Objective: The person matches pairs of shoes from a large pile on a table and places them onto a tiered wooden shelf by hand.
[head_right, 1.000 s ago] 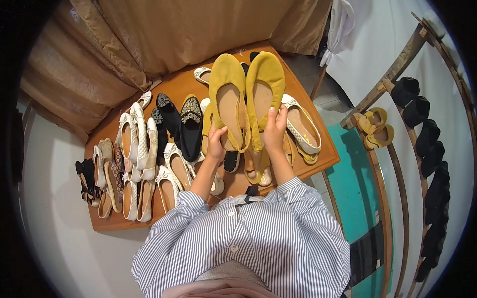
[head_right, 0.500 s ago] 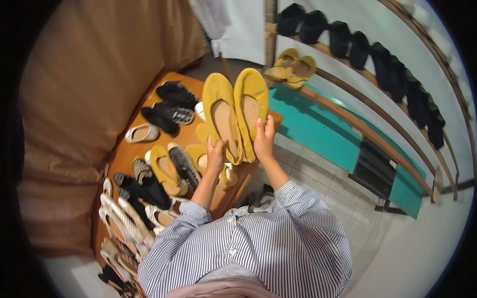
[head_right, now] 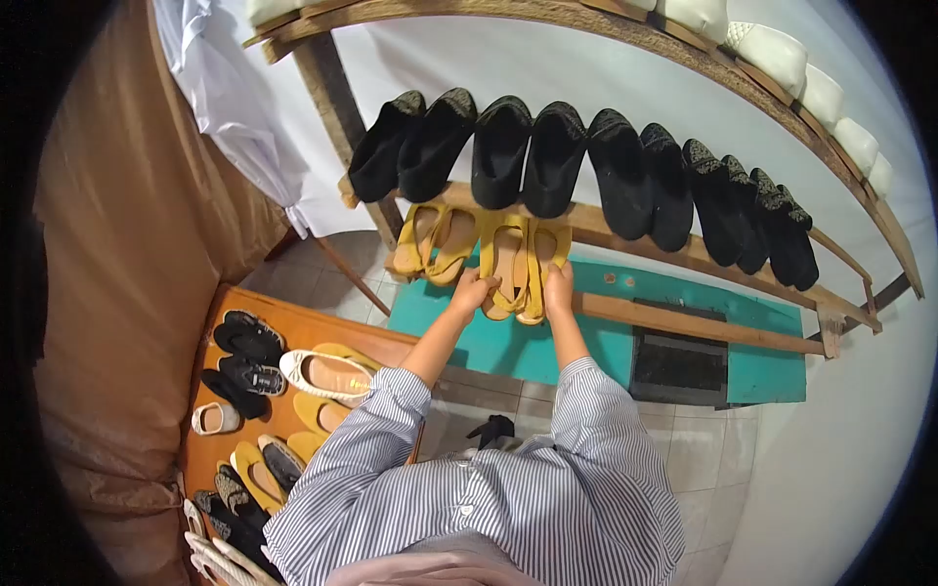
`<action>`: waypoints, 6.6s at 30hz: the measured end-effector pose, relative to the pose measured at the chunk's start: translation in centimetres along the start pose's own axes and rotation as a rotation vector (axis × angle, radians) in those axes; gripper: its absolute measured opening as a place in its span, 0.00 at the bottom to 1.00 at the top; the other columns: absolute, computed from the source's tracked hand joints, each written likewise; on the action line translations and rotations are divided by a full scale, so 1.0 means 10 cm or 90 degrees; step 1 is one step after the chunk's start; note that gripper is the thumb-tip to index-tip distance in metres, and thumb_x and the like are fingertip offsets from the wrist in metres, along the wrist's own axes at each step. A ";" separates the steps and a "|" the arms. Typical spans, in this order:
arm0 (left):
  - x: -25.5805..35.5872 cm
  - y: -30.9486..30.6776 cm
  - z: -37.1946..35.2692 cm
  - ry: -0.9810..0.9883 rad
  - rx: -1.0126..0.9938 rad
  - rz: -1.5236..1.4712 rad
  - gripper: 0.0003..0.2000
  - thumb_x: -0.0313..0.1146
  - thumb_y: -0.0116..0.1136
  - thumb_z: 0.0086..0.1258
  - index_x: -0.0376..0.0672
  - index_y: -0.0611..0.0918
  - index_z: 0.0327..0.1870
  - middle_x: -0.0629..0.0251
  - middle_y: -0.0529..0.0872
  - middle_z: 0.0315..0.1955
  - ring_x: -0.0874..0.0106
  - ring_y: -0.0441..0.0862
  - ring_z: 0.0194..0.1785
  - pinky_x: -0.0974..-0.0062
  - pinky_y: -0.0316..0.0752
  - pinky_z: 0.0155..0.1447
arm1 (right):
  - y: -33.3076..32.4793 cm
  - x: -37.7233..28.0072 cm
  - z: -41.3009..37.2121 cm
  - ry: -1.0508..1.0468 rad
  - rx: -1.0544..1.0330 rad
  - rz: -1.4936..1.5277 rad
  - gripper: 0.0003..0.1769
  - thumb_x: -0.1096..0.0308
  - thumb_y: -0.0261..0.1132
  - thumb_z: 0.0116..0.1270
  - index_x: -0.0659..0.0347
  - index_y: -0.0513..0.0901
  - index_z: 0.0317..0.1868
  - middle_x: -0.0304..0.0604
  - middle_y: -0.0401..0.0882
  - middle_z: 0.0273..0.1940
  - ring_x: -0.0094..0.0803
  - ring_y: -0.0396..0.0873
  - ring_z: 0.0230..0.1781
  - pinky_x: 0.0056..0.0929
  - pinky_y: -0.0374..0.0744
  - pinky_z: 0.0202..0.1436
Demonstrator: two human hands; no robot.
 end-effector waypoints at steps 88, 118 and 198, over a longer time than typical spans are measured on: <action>-0.22 -3.90 -4.61 -0.308 0.910 0.535 0.19 0.23 0.51 0.52 0.32 0.72 0.48 0.43 0.76 0.42 0.50 0.73 0.49 0.59 0.70 0.51 | 2.59 1.32 -2.67 -0.045 -0.690 -0.701 0.32 0.63 0.70 0.47 0.71 0.69 0.51 0.62 0.75 0.47 0.52 0.74 0.49 0.41 0.73 0.51; -0.67 -2.78 -2.61 0.140 0.640 0.108 0.17 0.26 0.57 0.59 0.36 0.72 0.50 0.55 0.80 0.42 0.66 0.77 0.47 0.73 0.70 0.50 | 1.87 1.22 -2.38 0.143 -0.578 -0.290 0.20 0.71 0.58 0.63 0.68 0.67 0.55 0.48 0.75 0.48 0.33 0.73 0.48 0.29 0.70 0.52; -0.34 -3.08 -4.60 0.061 0.811 0.566 0.14 0.24 0.50 0.54 0.37 0.73 0.44 0.52 0.71 0.51 0.52 0.73 0.49 0.63 0.69 0.53 | 3.28 1.19 -4.81 -0.326 -0.927 -0.545 0.27 0.59 0.60 0.56 0.66 0.68 0.53 0.60 0.65 0.55 0.55 0.67 0.51 0.43 0.64 0.58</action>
Point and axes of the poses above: each hand's wrist, its own z-axis towards the middle knuckle, its own y-axis out of the palm, x = y × z, the point moved 9 cm from there along z, towards the middle knuckle
